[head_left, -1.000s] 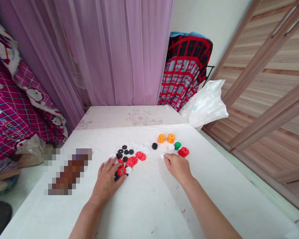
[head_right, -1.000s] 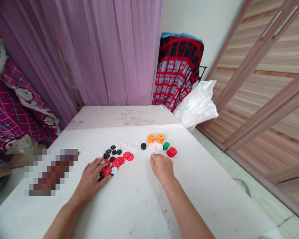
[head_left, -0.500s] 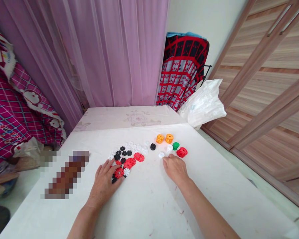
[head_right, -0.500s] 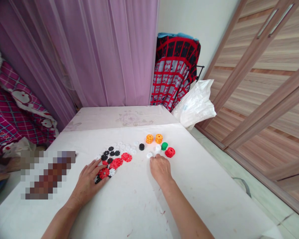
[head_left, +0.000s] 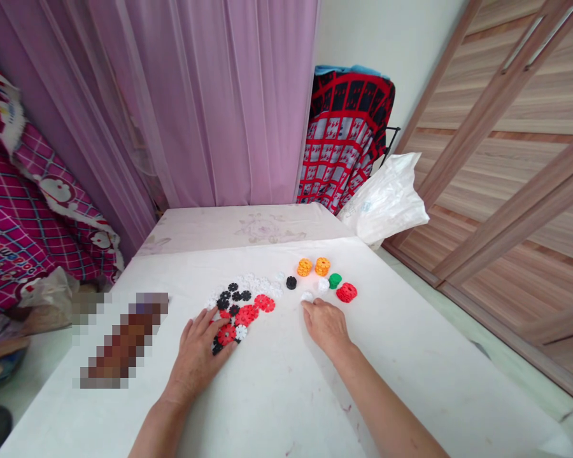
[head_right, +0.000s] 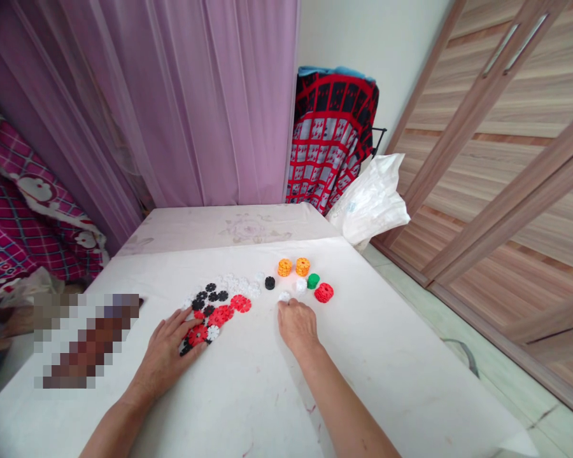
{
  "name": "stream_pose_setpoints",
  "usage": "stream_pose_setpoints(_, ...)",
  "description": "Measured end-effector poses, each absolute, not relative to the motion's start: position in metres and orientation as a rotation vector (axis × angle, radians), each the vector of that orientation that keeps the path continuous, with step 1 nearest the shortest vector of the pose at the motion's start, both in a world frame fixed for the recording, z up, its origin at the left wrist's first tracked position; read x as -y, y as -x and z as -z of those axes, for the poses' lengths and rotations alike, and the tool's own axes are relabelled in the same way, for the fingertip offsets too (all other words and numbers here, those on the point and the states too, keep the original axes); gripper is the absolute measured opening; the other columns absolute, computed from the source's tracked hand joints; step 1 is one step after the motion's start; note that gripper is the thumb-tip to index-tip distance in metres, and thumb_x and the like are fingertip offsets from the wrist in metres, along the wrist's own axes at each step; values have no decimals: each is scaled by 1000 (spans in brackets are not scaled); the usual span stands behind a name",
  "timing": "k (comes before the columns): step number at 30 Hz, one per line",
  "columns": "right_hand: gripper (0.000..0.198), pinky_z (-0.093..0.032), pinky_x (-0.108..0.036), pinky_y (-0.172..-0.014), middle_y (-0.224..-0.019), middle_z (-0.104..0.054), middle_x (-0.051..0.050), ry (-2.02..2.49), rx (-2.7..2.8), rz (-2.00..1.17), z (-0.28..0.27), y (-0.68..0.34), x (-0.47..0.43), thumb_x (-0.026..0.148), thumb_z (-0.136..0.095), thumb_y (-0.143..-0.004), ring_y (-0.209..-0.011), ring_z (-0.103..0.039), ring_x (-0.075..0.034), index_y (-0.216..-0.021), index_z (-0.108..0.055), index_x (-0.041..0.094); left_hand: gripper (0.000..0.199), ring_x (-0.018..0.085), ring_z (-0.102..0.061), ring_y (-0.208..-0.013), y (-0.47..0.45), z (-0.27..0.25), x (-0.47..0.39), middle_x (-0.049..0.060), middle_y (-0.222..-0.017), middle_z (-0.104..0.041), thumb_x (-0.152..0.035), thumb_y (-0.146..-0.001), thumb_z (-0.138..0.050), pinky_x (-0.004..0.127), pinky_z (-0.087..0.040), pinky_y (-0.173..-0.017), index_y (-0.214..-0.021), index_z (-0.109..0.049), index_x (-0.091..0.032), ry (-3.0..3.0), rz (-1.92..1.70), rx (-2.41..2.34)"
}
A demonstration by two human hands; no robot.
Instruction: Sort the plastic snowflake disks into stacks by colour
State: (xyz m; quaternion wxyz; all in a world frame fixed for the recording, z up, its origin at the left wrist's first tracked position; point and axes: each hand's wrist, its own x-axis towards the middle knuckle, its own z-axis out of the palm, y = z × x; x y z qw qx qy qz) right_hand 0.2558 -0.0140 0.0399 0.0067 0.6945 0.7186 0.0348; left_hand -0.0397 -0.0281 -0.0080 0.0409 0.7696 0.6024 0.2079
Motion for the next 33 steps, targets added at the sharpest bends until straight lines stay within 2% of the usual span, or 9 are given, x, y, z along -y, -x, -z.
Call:
stream_pose_setpoints(5,29,-34,-25,-60,-87,-68,-3,-2305,-2320,-62,-36,-272,18,22,-42,-93,-74,-62,-14,-99,-70,26,40,33,-40,-138,40,9,28,10,-145,-51,-43,-82,-57,59,-30,-112,-118,-65,-26,-2352,-629,-1840)
stream_pose_setpoints(11,21,-41,-25,-65,-99,-67,0,-2823,-2239,54,-17,-319,33,31,-54,-85,-75,-60,-13,-99,-68,25,41,33,-40,-138,42,11,26,9,-144,-52,-47,-83,-55,58,-29,-113,-117,-65,-26,-2350,-645,-1828)
stream_pose_setpoints(15,21,-41,-28,-77,-102,-65,-3,-2582,-2510,-80,-21,-311,34,29,-53,-86,-93,-57,-18,-97,-70,25,42,33,-40,-138,43,12,25,9,-144,-52,-49,-83,-54,58,-30,-112,-118,-65,-27,-2355,-632,-1830)
stream_pose_setpoints(20,25,-35,-31,-74,-86,-63,-5,-2245,-2533,-158,-35,-273,24,25,-48,-90,-84,-52,-20,-91,-73,24,40,33,-41,-137,44,14,26,8,-143,-54,-48,-83,-55,59,-31,-111,-117,-65,-29,-2377,-664,-1828)
stream_pose_setpoints(26,30,-32,-32,-73,-88,-65,-8,-2234,-2400,-151,-33,-269,9,24,-43,-94,-85,-52,-20,-89,-73,21,39,34,-41,-138,42,13,26,9,-144,-52,-45,-82,-57,59,-31,-111,-116,-65,-27,-2366,-644,-1839)
stream_pose_setpoints(33,32,-35,-32,-76,-90,-66,-7,-2242,-2400,-116,-37,-275,6,25,-42,-94,-89,-55,-21,-95,-74,23,38,34,-41,-137,41,11,27,10,-144,-52,-43,-82,-57,60,-31,-110,-116,-65,-27,-2375,-667,-1832)
